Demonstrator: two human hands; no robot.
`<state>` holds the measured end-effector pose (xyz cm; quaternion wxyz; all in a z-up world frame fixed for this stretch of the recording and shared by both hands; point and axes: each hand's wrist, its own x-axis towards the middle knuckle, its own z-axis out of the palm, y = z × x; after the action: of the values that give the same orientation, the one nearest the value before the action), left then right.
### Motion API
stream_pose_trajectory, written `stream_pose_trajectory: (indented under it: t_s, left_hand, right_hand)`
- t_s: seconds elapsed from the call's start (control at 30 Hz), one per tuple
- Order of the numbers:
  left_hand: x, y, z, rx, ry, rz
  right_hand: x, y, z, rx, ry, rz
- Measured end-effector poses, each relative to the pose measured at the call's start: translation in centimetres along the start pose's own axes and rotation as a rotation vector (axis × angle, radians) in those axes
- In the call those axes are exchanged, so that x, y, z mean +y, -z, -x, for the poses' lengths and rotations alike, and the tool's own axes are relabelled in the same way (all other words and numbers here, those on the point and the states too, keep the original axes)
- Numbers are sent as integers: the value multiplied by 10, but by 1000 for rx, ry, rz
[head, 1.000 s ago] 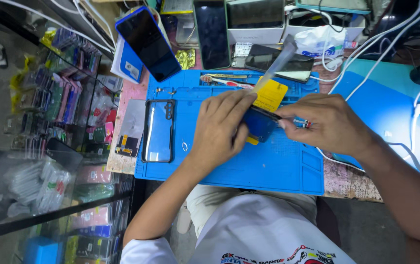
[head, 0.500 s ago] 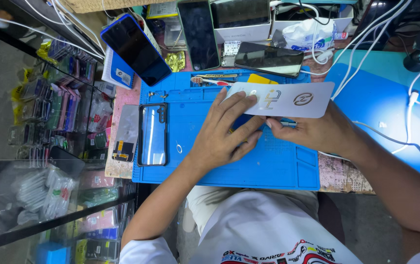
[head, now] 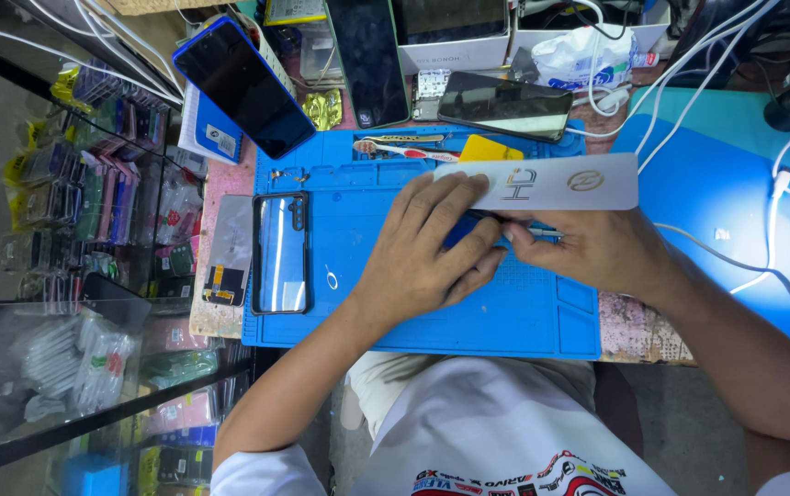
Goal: The person removes the back cover of a mobile phone using a pry tool, wipes the internal components with a cloth, and unscrews several small screws from the chassis with a screwdriver.
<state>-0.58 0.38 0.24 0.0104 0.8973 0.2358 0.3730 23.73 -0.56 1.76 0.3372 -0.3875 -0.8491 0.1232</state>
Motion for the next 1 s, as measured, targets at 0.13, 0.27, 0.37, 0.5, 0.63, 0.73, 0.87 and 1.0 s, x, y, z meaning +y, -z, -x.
stream_pose_trajectory:
  t_s: [0.13,0.27,0.37,0.5,0.63,0.73,0.87,1.0]
  left_hand:
    - [-3,11,2,-18,-95,-42]
    - [-15,9,11,9,-146,-139]
    - [-16,4,11,24,-157,-116]
    - [-14,5,7,46,-158,-58]
    - [-5,11,3,145,78,228]
    - [-14,9,4,293,414,219]
    - [-62,-14,-2,308,594,163]
    - [-91,-33,-7,248,662,233]
  right_hand:
    - [-9,1,-2,21,43,-12]
    - [-10,-2,-3,9,23,-30]
    - [-12,-5,-2,65,40,8]
    - [-11,-4,0,67,39,26]
    - [-8,4,7,106,67,-12]
    - [-8,11,18,94,42,-45]
    - [-10,16,27,97,12,3]
    - [-10,15,28,87,21,0]
